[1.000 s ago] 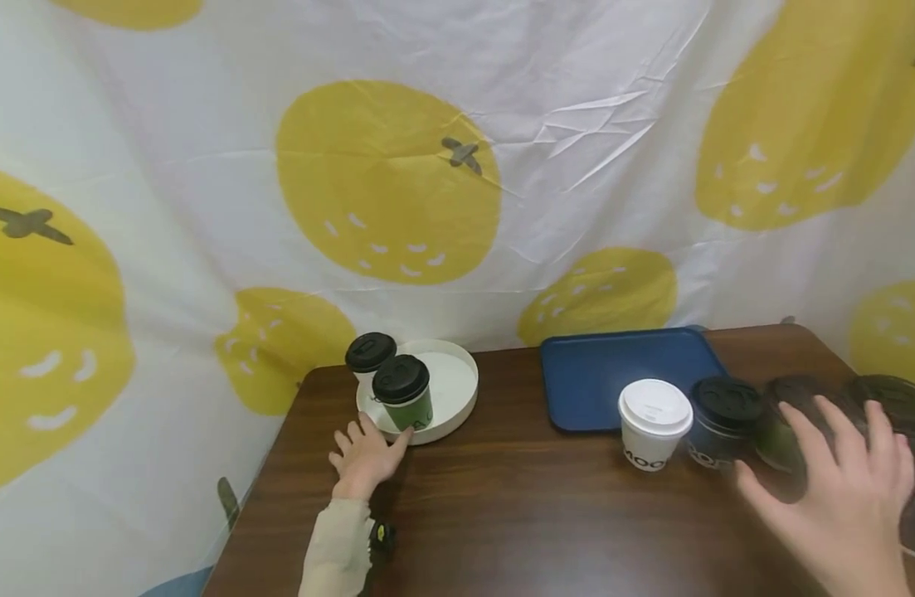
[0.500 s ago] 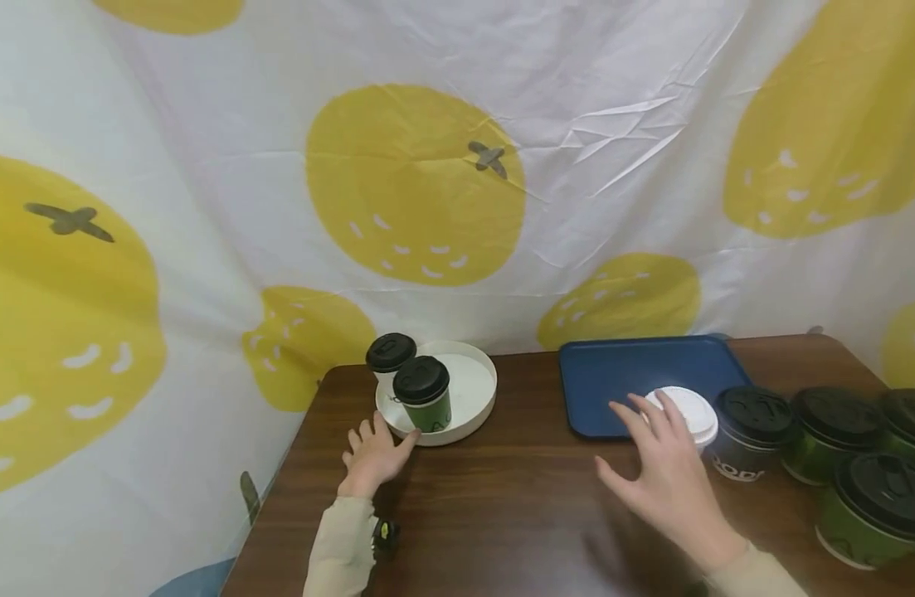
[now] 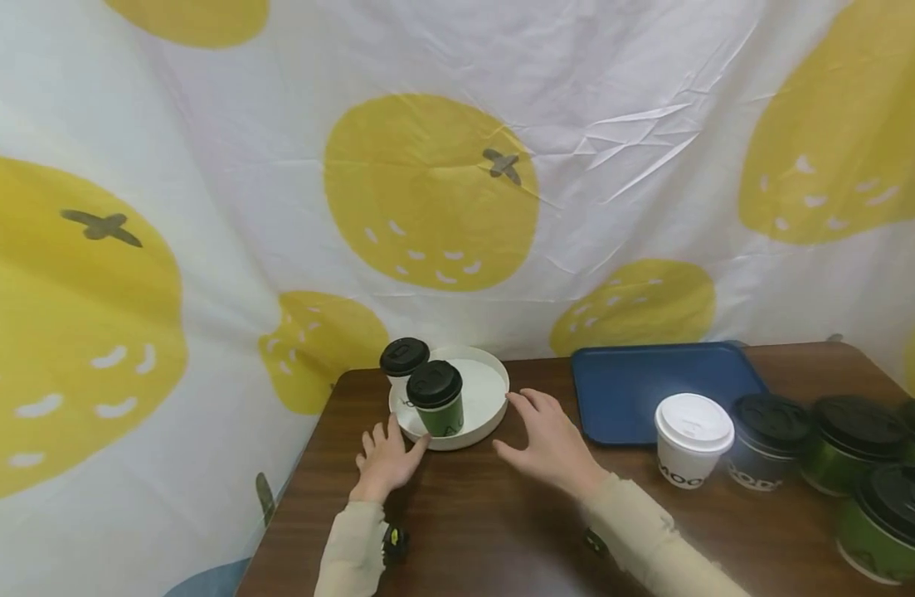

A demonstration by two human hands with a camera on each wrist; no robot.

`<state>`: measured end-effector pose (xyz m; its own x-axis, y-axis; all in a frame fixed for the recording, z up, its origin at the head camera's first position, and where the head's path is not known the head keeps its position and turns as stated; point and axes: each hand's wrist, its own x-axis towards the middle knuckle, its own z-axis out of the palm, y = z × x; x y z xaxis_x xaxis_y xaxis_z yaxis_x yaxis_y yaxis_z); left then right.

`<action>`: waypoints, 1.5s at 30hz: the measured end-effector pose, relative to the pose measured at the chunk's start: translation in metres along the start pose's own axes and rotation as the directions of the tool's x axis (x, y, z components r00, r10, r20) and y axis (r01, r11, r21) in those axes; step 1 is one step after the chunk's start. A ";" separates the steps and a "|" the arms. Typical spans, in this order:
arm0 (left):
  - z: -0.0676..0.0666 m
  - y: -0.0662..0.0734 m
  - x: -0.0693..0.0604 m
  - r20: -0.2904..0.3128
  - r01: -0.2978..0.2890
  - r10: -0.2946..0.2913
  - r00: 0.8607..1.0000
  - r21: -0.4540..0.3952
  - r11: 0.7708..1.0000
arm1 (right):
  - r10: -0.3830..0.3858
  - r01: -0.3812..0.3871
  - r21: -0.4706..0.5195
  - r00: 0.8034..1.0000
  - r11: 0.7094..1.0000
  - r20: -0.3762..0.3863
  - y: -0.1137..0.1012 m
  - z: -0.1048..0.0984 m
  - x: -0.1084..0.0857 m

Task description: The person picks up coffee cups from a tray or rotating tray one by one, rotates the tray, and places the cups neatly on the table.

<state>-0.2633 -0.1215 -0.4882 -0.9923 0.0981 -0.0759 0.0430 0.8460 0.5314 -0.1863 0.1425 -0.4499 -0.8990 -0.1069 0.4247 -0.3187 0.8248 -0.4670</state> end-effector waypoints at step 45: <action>0.009 -0.001 0.001 -0.123 -0.028 0.022 0.992 -0.042 0.999 | -0.091 0.098 0.133 0.994 0.986 -0.057 -0.047 0.092 0.084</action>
<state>-0.2633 -0.1179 -0.4962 -0.9978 0.0515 0.0407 0.0655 0.8203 0.5681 -0.2745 0.0435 -0.4636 -0.8475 -0.1500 0.5092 -0.4427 0.7289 -0.5222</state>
